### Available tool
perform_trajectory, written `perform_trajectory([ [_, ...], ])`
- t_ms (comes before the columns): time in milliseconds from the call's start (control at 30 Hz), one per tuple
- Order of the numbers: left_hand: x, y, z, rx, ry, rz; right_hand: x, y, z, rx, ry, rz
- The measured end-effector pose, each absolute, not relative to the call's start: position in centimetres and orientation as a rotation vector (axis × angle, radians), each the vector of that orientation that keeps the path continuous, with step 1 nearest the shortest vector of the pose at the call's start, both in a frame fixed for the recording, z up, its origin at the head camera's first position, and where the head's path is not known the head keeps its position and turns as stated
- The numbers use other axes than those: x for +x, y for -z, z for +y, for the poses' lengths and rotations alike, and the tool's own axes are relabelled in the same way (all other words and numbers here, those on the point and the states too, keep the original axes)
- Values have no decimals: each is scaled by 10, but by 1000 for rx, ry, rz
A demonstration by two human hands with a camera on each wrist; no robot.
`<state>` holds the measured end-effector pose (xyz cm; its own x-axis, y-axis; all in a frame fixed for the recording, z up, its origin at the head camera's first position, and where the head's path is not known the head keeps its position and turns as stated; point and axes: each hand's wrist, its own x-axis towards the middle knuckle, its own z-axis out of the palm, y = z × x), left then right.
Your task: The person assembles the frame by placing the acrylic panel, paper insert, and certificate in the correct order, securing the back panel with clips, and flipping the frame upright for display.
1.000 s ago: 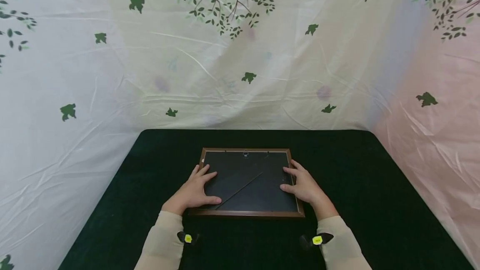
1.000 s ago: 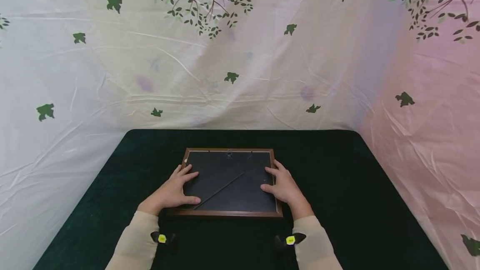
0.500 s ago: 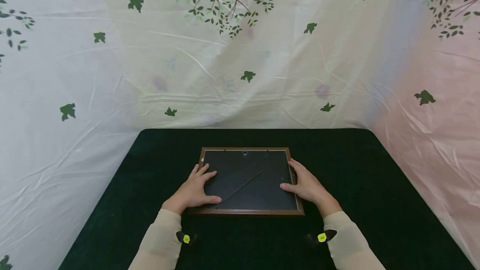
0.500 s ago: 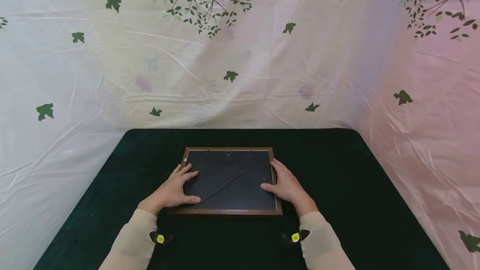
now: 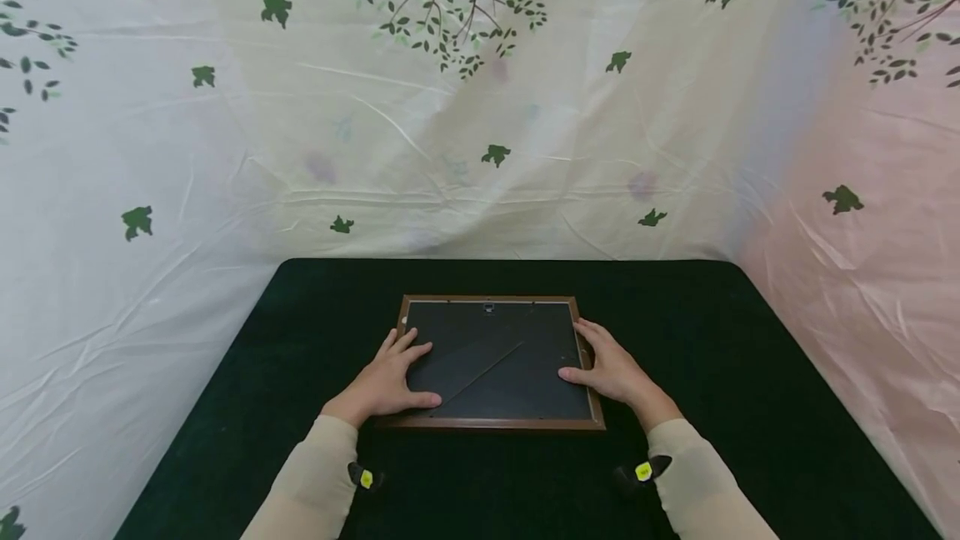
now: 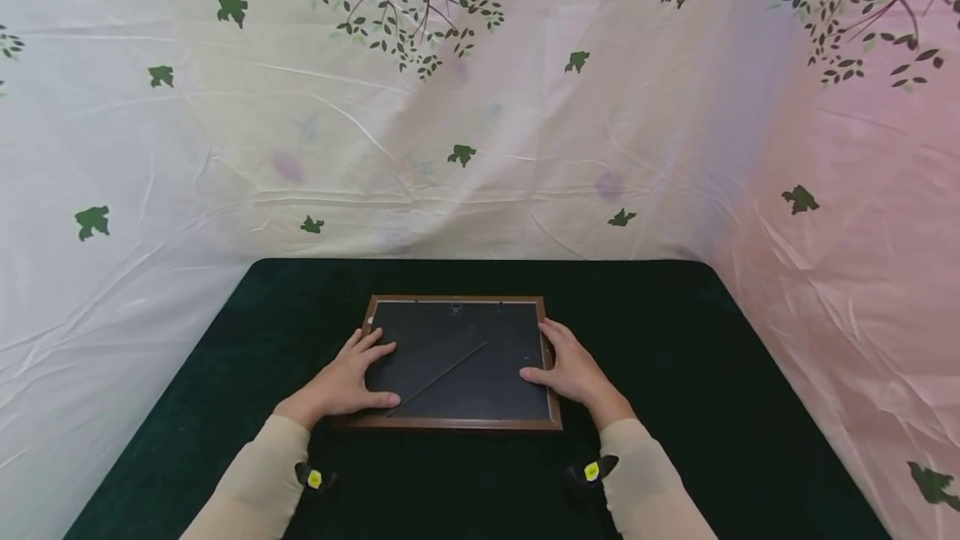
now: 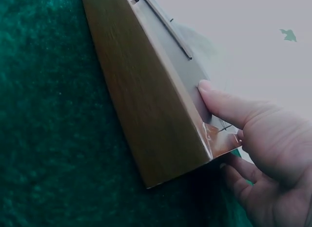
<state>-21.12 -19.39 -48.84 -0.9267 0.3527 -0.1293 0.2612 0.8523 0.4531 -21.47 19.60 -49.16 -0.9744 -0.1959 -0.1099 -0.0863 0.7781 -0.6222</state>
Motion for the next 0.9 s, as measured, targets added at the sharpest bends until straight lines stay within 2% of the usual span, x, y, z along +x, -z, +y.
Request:
perform_trajectory([
  [367,-210,484,-194,506,-604,2821,-221,489,198,-234,866,2820],
  [900,-207,481,-195,534,-588,2820,-220,477,194,-403,577,2885],
])
